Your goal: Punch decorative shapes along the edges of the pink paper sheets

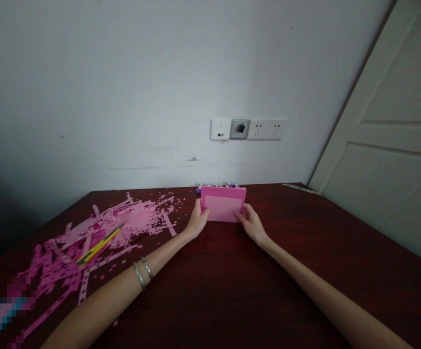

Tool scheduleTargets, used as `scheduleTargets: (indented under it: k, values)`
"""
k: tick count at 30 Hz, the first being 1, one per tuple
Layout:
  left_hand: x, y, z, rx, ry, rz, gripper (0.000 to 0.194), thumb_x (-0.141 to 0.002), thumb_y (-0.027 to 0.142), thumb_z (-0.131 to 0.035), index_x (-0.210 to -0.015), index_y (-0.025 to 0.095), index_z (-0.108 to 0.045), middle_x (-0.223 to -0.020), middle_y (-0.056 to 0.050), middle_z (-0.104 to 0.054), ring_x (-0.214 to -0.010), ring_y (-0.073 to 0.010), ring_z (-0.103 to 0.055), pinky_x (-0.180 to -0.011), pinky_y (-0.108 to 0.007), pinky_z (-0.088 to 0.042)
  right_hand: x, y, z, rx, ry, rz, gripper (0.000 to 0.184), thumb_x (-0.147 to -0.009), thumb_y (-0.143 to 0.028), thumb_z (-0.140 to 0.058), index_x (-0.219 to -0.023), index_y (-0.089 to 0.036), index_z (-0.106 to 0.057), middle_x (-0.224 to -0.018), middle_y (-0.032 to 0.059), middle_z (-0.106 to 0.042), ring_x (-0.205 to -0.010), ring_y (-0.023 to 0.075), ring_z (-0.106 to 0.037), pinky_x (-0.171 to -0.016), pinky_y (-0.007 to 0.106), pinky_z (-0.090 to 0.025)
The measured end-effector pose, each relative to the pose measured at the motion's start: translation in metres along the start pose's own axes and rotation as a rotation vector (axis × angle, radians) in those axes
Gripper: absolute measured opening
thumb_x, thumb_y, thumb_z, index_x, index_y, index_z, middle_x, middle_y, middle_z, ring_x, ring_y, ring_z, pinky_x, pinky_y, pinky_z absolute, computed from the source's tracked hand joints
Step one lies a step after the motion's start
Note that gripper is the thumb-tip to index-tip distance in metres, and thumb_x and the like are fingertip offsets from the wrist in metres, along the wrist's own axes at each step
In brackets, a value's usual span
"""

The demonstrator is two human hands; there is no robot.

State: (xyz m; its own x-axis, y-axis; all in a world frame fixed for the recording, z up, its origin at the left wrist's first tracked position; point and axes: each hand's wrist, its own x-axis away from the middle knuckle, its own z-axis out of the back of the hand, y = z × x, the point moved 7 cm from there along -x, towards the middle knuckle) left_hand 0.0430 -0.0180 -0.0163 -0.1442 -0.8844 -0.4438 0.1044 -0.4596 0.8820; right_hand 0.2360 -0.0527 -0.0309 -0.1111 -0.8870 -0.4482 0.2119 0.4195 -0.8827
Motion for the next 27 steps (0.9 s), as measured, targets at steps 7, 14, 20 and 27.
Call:
scheduleTargets:
  k: [7,14,20,27]
  values:
    - [0.003,0.0,0.004,-0.15,-0.079,-0.041,0.018,-0.08,0.022,-0.046,-0.098,0.017,-0.045,-0.095,-0.005,-0.059,-0.089,-0.0164,-0.056,-0.079,-0.029,-0.043,0.004,-0.005,0.01,0.249,-0.05,0.025,0.022,-0.08,-0.036,-0.048,-0.089,-0.017,-0.054,-0.084,0.005,-0.061,-0.075,0.0174,-0.056,-0.071,0.031,-0.046]
    - [0.0,0.012,0.006,-0.133,-0.148,-0.048,0.019,-0.078,0.02,-0.049,-0.096,0.015,-0.048,-0.099,-0.008,-0.061,-0.09,-0.017,-0.058,-0.081,-0.031,-0.045,0.003,-0.01,0.012,0.137,-0.007,0.0,0.02,-0.076,-0.033,-0.052,-0.085,-0.016,-0.056,-0.083,0.0056,-0.063,-0.073,0.017,-0.058,-0.069,0.03,-0.047]
    - [0.008,0.001,0.007,-0.049,-0.174,0.336,0.032,-0.067,0.007,-0.05,-0.099,0.01,-0.05,-0.095,-0.011,-0.064,-0.084,-0.0186,-0.062,-0.069,-0.028,-0.05,0.005,-0.01,0.012,0.054,-0.033,-0.224,0.016,-0.066,-0.017,-0.058,-0.081,-0.013,-0.061,-0.079,0.007,-0.067,-0.072,0.017,-0.062,-0.068,0.028,-0.049]
    - [0.027,0.002,-0.002,-0.404,-0.422,0.346,0.058,-0.063,0.011,-0.053,-0.119,0.01,-0.037,-0.1,-0.013,-0.062,-0.059,-0.0155,-0.062,-0.045,-0.021,-0.046,0.019,0.005,0.002,0.247,-0.222,-0.391,0.033,-0.064,-0.009,-0.055,-0.096,-0.009,-0.064,-0.071,0.0052,-0.067,-0.059,0.0146,-0.06,-0.052,0.022,-0.044]
